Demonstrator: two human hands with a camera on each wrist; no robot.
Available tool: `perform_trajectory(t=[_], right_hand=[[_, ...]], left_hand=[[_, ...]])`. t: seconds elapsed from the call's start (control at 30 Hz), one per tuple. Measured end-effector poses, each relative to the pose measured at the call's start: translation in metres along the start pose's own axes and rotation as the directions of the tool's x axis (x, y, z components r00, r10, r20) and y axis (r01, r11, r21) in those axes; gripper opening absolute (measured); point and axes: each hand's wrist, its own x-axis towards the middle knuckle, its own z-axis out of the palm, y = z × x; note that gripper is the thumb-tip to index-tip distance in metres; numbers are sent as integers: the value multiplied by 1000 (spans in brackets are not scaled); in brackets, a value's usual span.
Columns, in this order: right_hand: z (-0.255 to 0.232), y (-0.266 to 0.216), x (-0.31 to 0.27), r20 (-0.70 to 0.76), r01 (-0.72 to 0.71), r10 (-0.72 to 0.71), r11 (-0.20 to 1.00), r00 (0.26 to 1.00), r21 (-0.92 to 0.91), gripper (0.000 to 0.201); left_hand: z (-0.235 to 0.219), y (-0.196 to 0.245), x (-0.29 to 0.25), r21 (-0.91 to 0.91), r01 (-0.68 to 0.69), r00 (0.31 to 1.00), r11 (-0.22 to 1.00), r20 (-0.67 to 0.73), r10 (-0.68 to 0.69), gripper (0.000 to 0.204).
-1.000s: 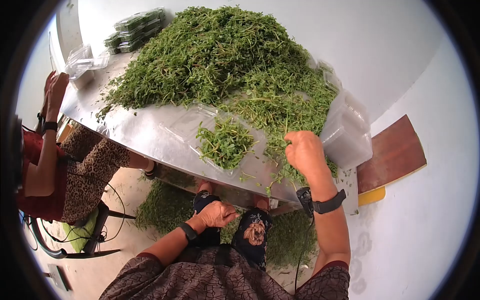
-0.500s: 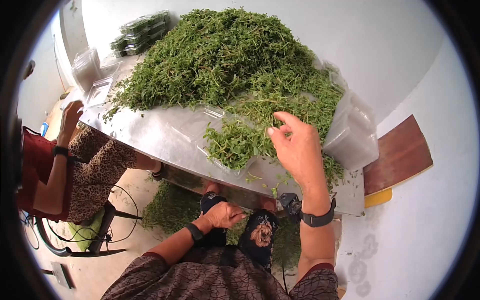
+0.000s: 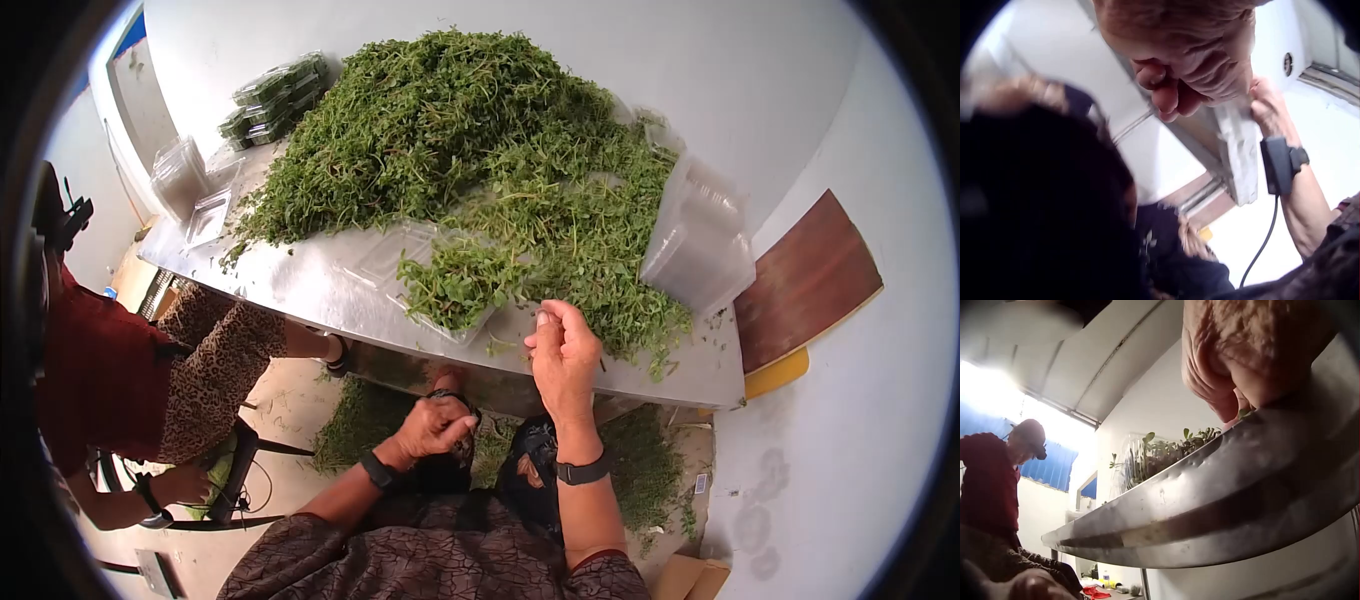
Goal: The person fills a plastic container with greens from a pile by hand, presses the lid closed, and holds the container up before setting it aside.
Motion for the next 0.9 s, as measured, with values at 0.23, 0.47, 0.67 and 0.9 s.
perform_trajectory(t=[0.23, 0.47, 0.67, 0.9], right_hand=[[7, 23, 1, -13, 324, -329, 934, 944, -151, 9], [2, 15, -2, 13, 243, -243, 969, 970, -41, 7], [2, 18, -1, 42, 321, -318, 940, 947, -112, 7], [2, 10, -1, 59, 347, -342, 929, 938, -131, 8]], left_hand=[[-79, 62, 40, 602, -144, 879, 785, -287, 381, 25], [-83, 68, 78, 708, -156, 948, 689, -89, 306, 48], [-80, 67, 92, 698, -189, 964, 691, -3, 267, 35], [-80, 72, 92, 689, -172, 960, 704, -44, 277, 32]])
